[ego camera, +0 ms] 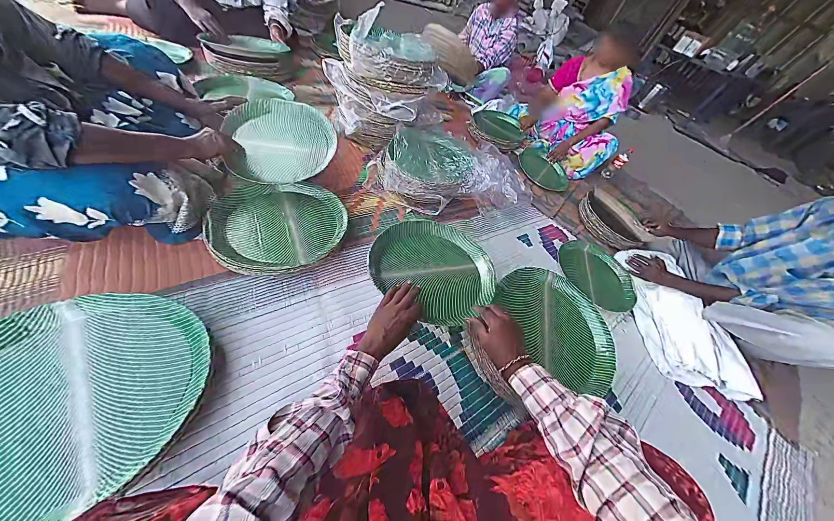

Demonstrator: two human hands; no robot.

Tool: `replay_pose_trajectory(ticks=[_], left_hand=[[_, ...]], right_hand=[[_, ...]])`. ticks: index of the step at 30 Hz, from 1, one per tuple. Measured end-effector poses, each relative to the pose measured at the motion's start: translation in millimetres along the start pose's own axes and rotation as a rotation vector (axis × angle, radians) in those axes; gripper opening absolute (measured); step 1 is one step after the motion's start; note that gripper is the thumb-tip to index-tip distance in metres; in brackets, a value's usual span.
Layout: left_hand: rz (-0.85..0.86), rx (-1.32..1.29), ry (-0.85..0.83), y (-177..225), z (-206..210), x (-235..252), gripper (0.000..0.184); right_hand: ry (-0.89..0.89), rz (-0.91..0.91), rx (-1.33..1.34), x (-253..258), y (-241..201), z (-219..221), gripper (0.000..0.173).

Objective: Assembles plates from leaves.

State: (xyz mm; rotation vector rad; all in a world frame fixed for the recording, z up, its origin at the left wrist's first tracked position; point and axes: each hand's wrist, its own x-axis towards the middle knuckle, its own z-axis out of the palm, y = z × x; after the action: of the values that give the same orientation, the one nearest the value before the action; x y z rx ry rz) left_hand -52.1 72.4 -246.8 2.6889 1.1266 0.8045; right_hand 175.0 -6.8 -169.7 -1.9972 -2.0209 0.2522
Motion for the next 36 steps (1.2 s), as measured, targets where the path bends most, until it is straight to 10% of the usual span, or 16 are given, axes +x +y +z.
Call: replay_pose_trajectory(ticks=[7, 17, 23, 27, 31, 33, 36], left_hand=[[-0.38, 0.032, -0.79, 13, 33, -29, 0.029], [-0.451, -0.22, -0.888, 65, 39, -25, 0.053], [-0.707, -0.416, 0.212, 30, 14, 1, 0.057], [-0.702, -0.271, 0.539, 10, 11, 6, 0.062], [-0.631, -0.068, 0.041, 9, 35, -20, 0.064], [-0.667, -0.054, -0.425, 19, 42, -31, 0.067], [-0.67, 0.023, -0.647, 37, 50, -36, 0.063]], right_hand=[[-0.501, 0.507, -0.221, 5, 29, 10, 0.046], [-0.302, 0.477, -0.17, 6, 22, -12, 0.039], [0.069, -0.149, -0.041, -8, -12, 8, 0.033], [-0.354, -0.298, 0.002, -10, -22, 32, 0.044], [-0.425, -0.268, 0.003, -7, -15, 34, 0.046], [-0.303, -0.083, -0.024, -2, -14, 18, 0.043], [-0.226, 0.269, -0.125, 11, -1, -4, 0.058]])
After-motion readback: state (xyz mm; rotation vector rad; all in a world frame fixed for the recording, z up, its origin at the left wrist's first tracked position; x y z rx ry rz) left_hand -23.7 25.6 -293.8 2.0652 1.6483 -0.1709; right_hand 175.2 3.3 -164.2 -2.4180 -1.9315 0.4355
